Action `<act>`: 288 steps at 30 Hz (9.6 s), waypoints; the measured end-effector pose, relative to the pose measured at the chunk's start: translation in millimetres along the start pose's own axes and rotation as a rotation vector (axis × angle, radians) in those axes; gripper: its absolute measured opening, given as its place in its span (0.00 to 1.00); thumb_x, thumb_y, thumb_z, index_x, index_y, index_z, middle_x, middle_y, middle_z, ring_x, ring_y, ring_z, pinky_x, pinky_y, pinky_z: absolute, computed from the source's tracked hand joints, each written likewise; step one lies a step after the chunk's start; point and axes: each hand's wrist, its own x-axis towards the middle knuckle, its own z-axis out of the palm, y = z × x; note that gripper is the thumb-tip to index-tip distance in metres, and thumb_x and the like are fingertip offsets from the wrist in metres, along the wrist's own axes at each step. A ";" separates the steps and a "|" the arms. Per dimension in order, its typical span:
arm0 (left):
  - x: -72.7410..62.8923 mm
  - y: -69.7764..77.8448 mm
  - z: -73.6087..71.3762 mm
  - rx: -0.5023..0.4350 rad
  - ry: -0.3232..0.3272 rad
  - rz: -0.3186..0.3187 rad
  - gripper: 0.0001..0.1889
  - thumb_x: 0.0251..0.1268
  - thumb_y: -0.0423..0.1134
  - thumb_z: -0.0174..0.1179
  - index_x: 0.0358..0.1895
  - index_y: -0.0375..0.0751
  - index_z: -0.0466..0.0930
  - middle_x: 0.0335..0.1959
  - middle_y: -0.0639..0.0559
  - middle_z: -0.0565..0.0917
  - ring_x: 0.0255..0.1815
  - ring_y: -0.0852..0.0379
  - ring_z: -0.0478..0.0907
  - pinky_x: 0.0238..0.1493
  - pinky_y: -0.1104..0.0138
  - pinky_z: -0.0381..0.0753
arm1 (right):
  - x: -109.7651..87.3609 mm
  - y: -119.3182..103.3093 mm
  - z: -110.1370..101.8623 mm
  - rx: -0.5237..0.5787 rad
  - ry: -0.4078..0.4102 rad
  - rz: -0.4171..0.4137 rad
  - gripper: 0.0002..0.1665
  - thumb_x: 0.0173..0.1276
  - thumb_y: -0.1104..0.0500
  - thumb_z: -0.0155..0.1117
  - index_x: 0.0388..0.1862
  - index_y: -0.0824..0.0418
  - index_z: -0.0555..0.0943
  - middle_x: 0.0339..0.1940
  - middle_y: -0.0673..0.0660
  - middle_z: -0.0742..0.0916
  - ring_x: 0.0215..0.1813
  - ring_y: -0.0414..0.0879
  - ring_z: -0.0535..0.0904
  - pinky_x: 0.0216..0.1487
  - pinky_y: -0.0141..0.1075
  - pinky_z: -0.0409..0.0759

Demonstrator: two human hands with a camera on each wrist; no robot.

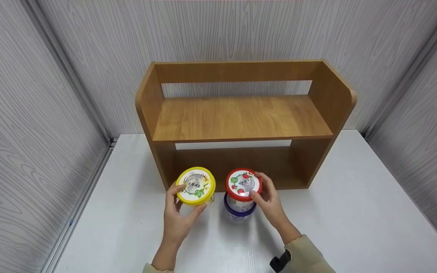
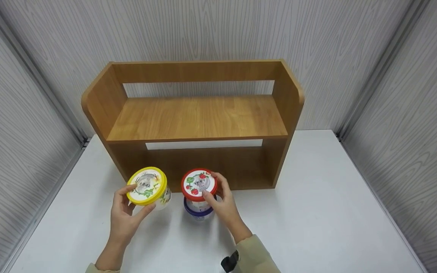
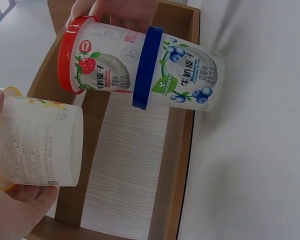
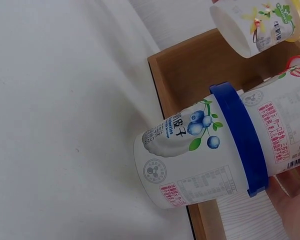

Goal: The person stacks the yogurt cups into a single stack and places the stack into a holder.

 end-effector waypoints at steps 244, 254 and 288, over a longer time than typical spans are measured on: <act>-6.1 -76.0 66.3 -0.183 -0.397 -0.352 0.33 0.52 0.32 0.68 0.64 0.45 0.68 0.61 0.46 0.72 0.61 0.47 0.70 0.59 0.59 0.71 | -33.7 52.0 -16.1 0.020 -0.070 0.244 0.36 0.61 0.59 0.66 0.66 0.61 0.63 0.62 0.61 0.73 0.62 0.58 0.69 0.62 0.48 0.68; -5.4 -42.5 59.4 -0.212 -0.417 -0.326 0.32 0.52 0.29 0.66 0.63 0.40 0.67 0.60 0.42 0.73 0.60 0.41 0.69 0.60 0.55 0.70 | -31.6 71.7 -20.0 0.038 -0.066 0.130 0.34 0.62 0.65 0.64 0.66 0.64 0.63 0.60 0.64 0.73 0.60 0.60 0.71 0.58 0.44 0.73; -2.5 -42.8 62.9 -0.203 -0.391 -0.267 0.31 0.53 0.32 0.67 0.62 0.49 0.69 0.59 0.50 0.73 0.60 0.47 0.70 0.56 0.57 0.73 | -35.6 14.2 -13.9 0.065 -0.011 0.164 0.33 0.61 0.66 0.64 0.64 0.68 0.64 0.59 0.65 0.74 0.60 0.61 0.70 0.60 0.49 0.70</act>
